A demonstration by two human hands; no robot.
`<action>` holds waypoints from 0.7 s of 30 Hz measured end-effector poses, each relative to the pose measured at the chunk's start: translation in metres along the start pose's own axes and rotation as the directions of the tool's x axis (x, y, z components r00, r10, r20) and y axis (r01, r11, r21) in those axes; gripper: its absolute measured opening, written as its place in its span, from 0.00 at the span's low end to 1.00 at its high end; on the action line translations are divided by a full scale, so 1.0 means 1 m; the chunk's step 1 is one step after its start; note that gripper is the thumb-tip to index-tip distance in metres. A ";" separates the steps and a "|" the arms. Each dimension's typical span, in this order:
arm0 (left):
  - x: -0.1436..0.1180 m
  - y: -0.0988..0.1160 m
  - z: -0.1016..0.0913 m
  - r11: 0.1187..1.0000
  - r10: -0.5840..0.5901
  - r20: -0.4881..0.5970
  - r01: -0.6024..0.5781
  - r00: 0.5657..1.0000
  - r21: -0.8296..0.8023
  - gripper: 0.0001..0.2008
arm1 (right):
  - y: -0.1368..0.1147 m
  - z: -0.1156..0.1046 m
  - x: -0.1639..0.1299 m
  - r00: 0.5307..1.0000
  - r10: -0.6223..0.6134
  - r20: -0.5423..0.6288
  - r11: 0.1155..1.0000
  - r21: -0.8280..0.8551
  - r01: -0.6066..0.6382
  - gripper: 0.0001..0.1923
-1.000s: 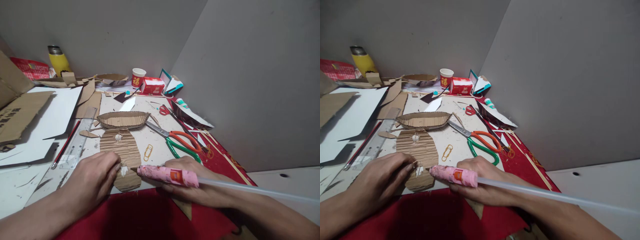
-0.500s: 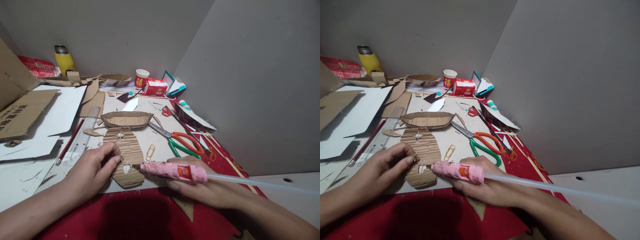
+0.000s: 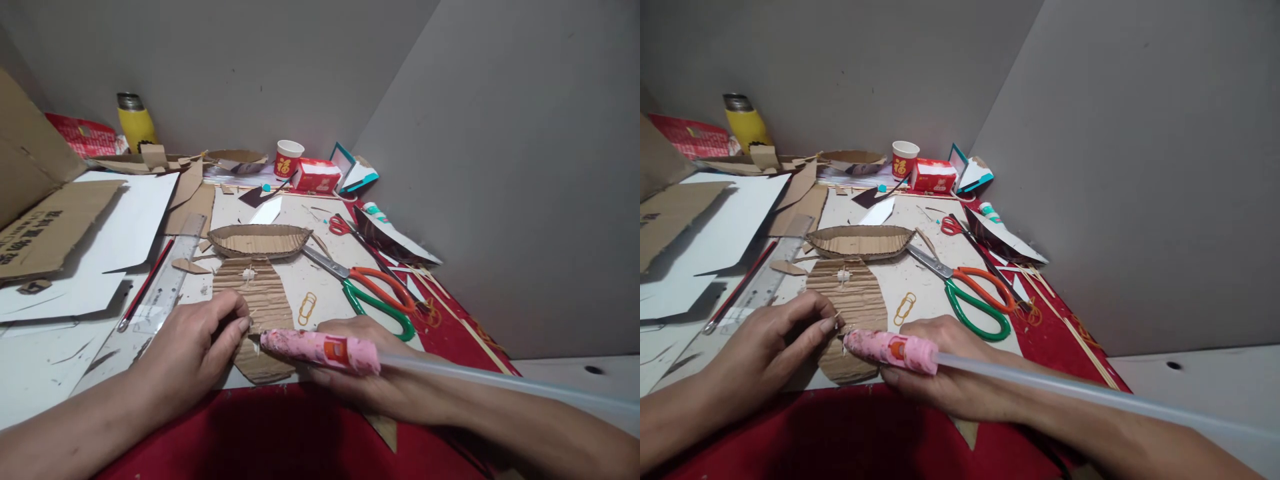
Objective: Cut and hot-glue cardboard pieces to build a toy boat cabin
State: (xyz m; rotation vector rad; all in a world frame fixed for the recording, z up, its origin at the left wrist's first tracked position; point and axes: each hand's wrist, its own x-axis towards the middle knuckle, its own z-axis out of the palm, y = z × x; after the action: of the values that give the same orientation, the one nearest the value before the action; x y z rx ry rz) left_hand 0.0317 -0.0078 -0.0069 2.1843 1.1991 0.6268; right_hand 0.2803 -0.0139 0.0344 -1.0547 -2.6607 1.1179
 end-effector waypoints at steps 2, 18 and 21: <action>0.000 0.000 0.000 1.000 0.000 0.001 0.000 1.000 0.002 0.08 | 0.001 0.000 0.001 1.000 -0.020 0.000 1.000 0.015 0.020 0.23; 0.001 0.002 0.000 1.000 0.005 -0.002 -0.005 1.000 0.030 0.09 | 0.001 0.006 -0.002 1.000 0.011 -0.030 0.997 -0.073 -0.013 0.12; 0.000 0.002 0.000 1.000 0.006 -0.001 -0.005 1.000 0.029 0.09 | 0.002 0.007 -0.002 1.000 -0.007 -0.026 0.995 -0.099 0.005 0.13</action>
State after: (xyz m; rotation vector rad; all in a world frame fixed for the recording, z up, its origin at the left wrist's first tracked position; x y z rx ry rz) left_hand 0.0328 -0.0083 -0.0055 2.2123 1.2105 0.6167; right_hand 0.2810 -0.0185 0.0287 -1.0685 -2.7217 0.9726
